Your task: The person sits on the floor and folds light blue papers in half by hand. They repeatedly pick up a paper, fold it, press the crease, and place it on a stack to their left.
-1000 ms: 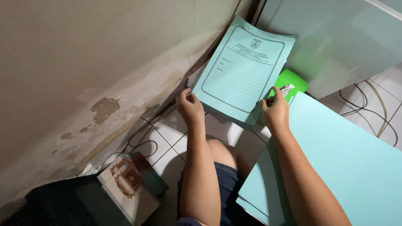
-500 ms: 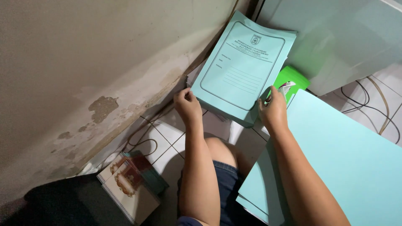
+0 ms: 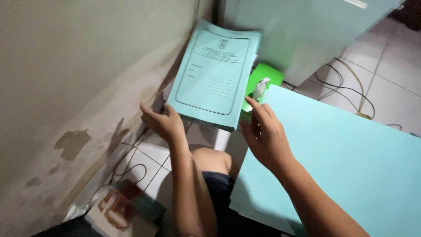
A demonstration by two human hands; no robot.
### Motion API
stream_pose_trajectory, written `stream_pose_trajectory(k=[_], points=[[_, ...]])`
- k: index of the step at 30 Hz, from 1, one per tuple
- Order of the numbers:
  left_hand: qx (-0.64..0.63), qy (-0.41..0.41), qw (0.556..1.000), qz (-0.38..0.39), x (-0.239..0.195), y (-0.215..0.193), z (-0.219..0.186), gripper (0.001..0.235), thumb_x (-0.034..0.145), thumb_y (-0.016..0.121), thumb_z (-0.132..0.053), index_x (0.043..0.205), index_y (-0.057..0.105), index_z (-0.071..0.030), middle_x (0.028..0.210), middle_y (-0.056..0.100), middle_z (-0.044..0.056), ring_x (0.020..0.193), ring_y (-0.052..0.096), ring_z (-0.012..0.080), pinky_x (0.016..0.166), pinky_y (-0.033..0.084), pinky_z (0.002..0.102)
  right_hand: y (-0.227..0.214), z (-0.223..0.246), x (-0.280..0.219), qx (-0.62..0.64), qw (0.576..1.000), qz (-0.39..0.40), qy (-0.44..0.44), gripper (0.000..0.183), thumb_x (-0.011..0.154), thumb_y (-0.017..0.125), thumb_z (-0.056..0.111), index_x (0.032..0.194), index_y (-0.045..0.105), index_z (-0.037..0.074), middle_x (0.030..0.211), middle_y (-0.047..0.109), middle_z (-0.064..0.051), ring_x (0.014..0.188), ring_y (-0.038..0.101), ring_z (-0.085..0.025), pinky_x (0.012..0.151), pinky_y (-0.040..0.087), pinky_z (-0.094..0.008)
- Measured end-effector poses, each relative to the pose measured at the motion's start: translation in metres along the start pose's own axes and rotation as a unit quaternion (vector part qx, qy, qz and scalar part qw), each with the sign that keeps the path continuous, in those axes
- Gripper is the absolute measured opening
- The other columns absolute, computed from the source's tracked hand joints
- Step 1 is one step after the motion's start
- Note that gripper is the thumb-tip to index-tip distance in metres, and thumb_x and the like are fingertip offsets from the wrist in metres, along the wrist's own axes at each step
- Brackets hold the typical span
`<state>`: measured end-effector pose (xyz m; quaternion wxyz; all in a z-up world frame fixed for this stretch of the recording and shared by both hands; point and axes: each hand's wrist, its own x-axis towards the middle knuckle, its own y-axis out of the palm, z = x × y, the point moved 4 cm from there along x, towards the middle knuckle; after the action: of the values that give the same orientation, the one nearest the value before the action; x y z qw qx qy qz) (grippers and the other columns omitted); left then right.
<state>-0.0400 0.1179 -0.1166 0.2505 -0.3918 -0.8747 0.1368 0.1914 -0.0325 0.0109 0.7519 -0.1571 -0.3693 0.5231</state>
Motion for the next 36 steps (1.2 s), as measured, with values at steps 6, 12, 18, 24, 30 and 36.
stream_pose_trajectory(k=[6, 12, 18, 24, 30, 36], points=[[-0.104, 0.151, 0.982, 0.048, -0.048, -0.016, -0.082, 0.043, 0.097, 0.067, -0.008, 0.139, 0.056, -0.013, 0.125, 0.059, 0.007, 0.102, 0.066, 0.0278, 0.082, 0.053, 0.039, -0.120, -0.047, -0.139, -0.038, 0.982, 0.000, 0.185, 0.041, 0.092, 0.070, 0.015, 0.132, 0.070, 0.018, 0.093, 0.063, -0.004, 0.066, 0.062, -0.018, 0.055, 0.055, -0.029], [-0.238, 0.272, 0.850, 0.382, -0.220, -0.055, -0.215, 0.023, 0.099, 0.056, -0.012, 0.119, 0.067, -0.006, 0.109, 0.068, 0.009, 0.093, 0.069, 0.0227, 0.085, 0.055, 0.037, -0.239, -0.155, -0.321, -0.314, 0.877, -0.151, 0.331, 0.041, 0.096, 0.066, 0.020, 0.136, 0.069, 0.010, 0.122, 0.061, -0.011, 0.108, 0.062, -0.031, 0.095, 0.053, -0.045], [-0.165, 0.528, 0.584, 0.594, -0.431, -0.040, -0.244, 0.033, 0.095, 0.070, -0.027, 0.122, 0.067, -0.007, 0.114, 0.065, 0.015, 0.093, 0.062, 0.0366, 0.080, 0.048, 0.047, -0.272, -0.188, -0.398, -0.393, 0.779, -0.125, 0.473, 0.085, 0.087, 0.063, 0.061, 0.150, 0.050, 0.006, 0.144, 0.053, -0.024, 0.129, 0.048, -0.047, 0.101, 0.044, -0.059], [-0.158, 0.588, 0.619, 0.496, -0.485, -0.015, -0.229, 0.030, 0.092, 0.058, -0.016, 0.121, 0.061, -0.007, 0.121, 0.056, 0.016, 0.108, 0.051, 0.0382, 0.087, 0.040, 0.050, -0.263, -0.171, -0.395, -0.484, 0.778, -0.133, 0.377, 0.082, 0.091, 0.062, 0.054, 0.151, 0.050, 0.000, 0.140, 0.059, -0.018, 0.122, 0.057, -0.038, 0.090, 0.054, -0.052], [-0.181, 0.580, 0.617, 0.500, -0.482, -0.015, -0.230, 0.032, 0.083, 0.059, -0.006, 0.115, 0.063, -0.006, 0.119, 0.059, 0.014, 0.104, 0.053, 0.0361, 0.087, 0.043, 0.049, -0.265, -0.152, -0.388, -0.499, 0.789, -0.169, 0.317, 0.068, 0.084, 0.076, 0.034, 0.147, 0.061, 0.012, 0.129, 0.058, -0.014, 0.113, 0.059, -0.034, 0.095, 0.054, -0.046], [-0.173, 0.580, 0.621, 0.499, -0.485, -0.013, -0.229, 0.033, 0.082, 0.061, -0.004, 0.115, 0.064, -0.007, 0.118, 0.059, 0.012, 0.105, 0.054, 0.0349, 0.087, 0.043, 0.048, -0.274, -0.170, -0.390, -0.207, 0.869, -0.169, 0.417, 0.038, 0.092, 0.067, 0.017, 0.130, 0.067, 0.011, 0.135, 0.063, -0.007, 0.116, 0.065, -0.032, 0.093, 0.054, -0.047]])
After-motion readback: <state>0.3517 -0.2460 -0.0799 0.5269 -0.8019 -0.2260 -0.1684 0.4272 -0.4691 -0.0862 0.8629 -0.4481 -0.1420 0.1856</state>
